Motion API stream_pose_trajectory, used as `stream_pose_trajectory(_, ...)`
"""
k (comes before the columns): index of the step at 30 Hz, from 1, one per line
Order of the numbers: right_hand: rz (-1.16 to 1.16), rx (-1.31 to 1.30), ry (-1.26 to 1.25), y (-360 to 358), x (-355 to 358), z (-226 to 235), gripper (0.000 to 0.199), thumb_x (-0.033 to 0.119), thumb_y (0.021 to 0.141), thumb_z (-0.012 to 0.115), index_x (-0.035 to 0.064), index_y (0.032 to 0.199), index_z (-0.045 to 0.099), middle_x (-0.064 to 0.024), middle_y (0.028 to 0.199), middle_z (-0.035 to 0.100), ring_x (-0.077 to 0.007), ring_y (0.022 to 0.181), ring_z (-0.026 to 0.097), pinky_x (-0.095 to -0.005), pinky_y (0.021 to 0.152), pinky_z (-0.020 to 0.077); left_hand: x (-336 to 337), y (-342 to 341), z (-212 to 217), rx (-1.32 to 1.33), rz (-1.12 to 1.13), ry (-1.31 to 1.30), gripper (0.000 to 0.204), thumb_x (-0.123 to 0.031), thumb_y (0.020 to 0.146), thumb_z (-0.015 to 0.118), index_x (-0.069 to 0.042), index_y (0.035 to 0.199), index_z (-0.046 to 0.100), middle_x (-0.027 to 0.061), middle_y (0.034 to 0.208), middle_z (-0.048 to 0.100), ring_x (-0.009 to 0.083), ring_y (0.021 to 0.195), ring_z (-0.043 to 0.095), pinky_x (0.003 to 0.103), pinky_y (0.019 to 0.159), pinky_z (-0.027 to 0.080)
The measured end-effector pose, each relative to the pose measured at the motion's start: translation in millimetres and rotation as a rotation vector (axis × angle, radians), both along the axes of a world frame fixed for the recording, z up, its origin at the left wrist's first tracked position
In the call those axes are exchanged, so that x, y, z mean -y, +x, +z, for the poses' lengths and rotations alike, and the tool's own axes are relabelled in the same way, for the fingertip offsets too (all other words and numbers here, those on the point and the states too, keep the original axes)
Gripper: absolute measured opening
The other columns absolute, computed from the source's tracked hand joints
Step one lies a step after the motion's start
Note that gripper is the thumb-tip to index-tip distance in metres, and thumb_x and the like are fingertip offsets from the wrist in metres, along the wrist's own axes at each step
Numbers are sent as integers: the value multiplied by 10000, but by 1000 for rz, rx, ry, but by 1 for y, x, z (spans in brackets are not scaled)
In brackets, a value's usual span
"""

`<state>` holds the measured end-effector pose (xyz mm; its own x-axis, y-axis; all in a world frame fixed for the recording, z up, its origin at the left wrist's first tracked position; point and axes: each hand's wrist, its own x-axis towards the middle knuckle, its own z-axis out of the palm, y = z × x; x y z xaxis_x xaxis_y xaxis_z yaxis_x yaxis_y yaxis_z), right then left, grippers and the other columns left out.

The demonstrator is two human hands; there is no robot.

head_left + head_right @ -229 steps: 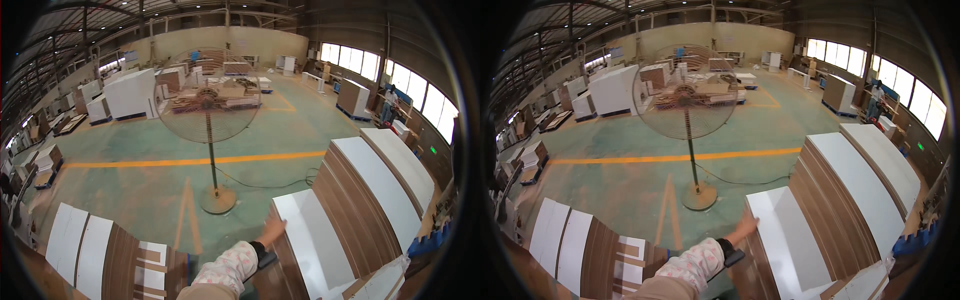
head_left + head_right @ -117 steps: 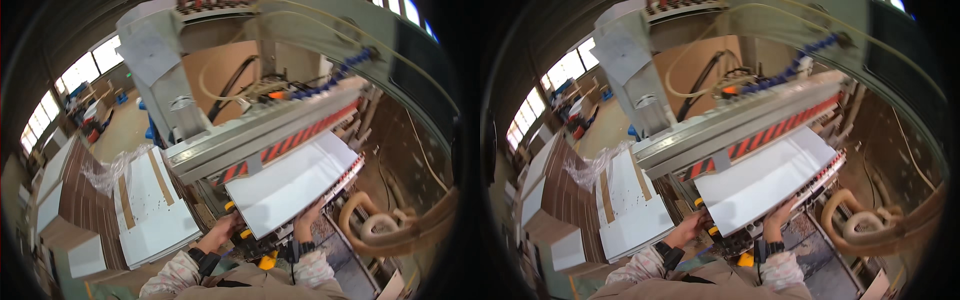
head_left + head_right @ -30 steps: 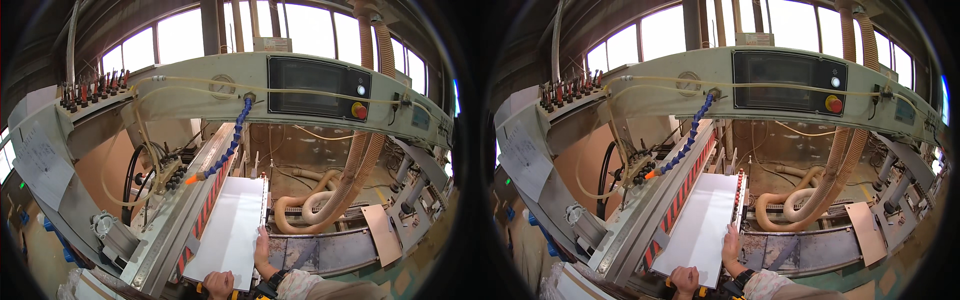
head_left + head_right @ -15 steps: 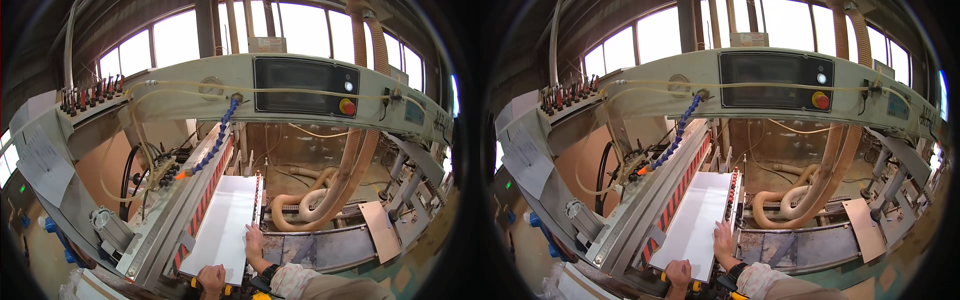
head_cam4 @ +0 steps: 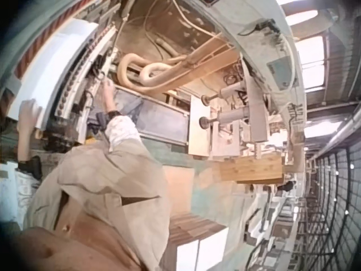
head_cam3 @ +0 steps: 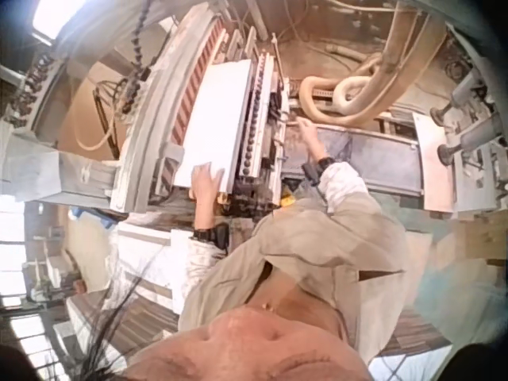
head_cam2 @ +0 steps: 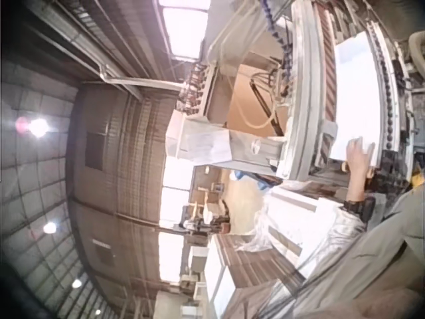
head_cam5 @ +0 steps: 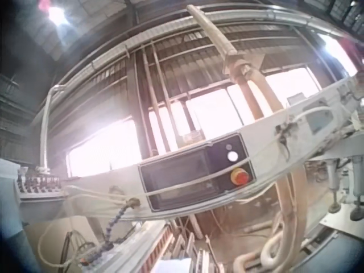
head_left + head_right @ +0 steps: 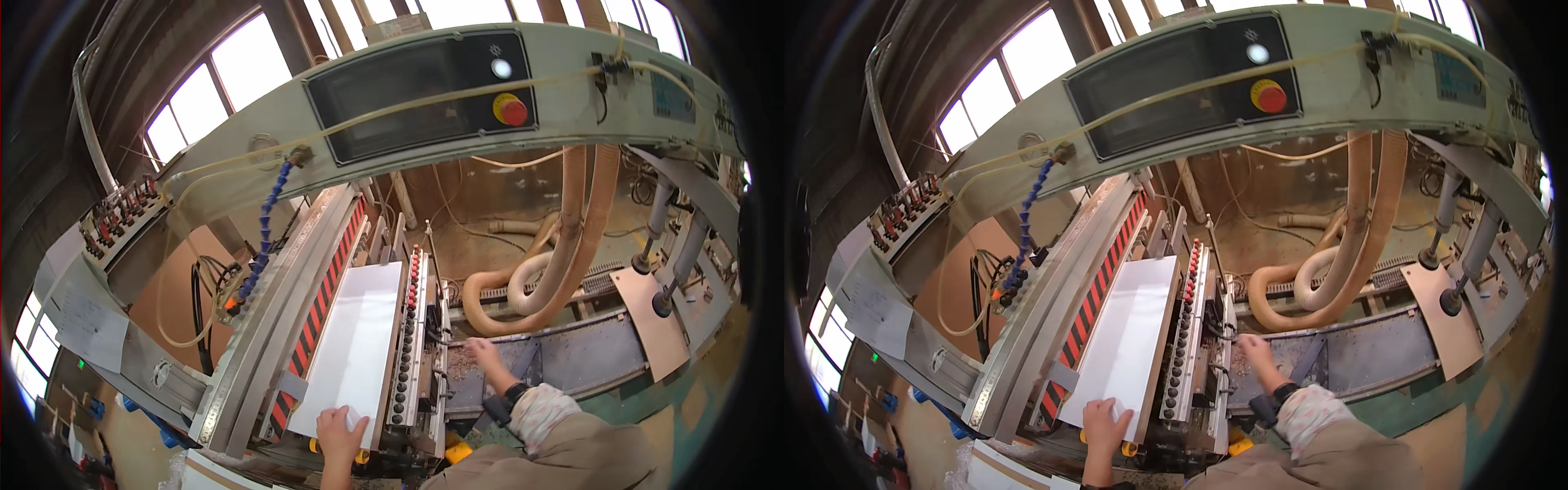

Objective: The person repeatedly picks up white rectangular panels from a stack and feeds them into a machine with rollers. The person aligns the panels by hand and guides them through the machine before stacking the processed panels on a nearby pile. The task involves continuous handling of the panels in a repetitive loop.

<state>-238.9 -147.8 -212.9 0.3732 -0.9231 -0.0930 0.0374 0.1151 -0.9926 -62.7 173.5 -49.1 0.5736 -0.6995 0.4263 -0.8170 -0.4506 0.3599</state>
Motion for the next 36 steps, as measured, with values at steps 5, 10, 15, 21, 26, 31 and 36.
stream_pose_trajectory(5, -48, -13, 397, -85, 0, -31, 306, 365, 865, 538, 80, 965, 585, -37, 847, 623, -136, 686, 593, -263, 557, 448, 28, -26, -15, 191, -3, 152, 622, -240, 686, 709, 59, 1174, 466, 204, 1211, 462, 366, 1130, 417, 455, 941, 335)
stream_pose_trajectory(10, 3, -41, 530, -105, -4, -49, 290, 375, 874, 515, 101, 952, 569, -33, 849, 623, -136, 674, 582, -279, 551, 442, 34, -26, -25, 235, -15, 110, 552, -200, 701, 686, 27, 1163, 488, 186, 1216, 469, 356, 1142, 418, 450, 948, 336)
stream_pose_trajectory(15, 138, -41, 556, -86, 2, -40, 320, 346, 883, 507, 81, 1060, 534, -67, 932, 603, -173, 752, 580, -322, 631, 472, 37, -29, -20, 220, -19, 56, 504, -171, 685, 683, 11, 1126, 521, 183, 1187, 498, 355, 1097, 454, 444, 918, 366)
stream_pose_trajectory(21, 192, -25, 545, -89, 5, -38, 321, 341, 881, 522, 76, 1061, 534, -69, 925, 605, -167, 729, 588, -304, 608, 482, 39, -32, -20, 220, -13, 50, 495, -159, 678, 692, -2, 1118, 530, 174, 1175, 504, 352, 1082, 464, 438, 911, 372)
stream_pose_trajectory(26, 175, 26, 588, -108, 19, -57, 318, 326, 884, 512, 73, 1075, 528, -72, 922, 612, -173, 743, 591, -315, 620, 482, 44, -32, -19, 213, -29, 56, 477, -150, 677, 694, -2, 1101, 535, 180, 1162, 504, 354, 1075, 464, 436, 903, 379)
stream_pose_trajectory(31, 154, 35, 619, -126, 22, -60, 337, 329, 885, 506, 75, 1105, 510, -68, 931, 621, -182, 761, 594, -318, 634, 468, 44, -24, -7, 160, -76, 190, 498, -199, 691, 700, 4, 1107, 517, 197, 1100, 510, 361, 1031, 474, 438, 882, 392)
stream_pose_trajectory(36, 54, 97, 664, -135, 32, -115, 303, 319, 888, 506, 97, 1094, 495, -56, 880, 615, -150, 691, 601, -278, 562, 480, 85, 14, 22, -153, -76, 514, 547, -302, 704, 717, 21, 1091, 504, 208, 1038, 525, 352, 964, 509, 402, 842, 423)
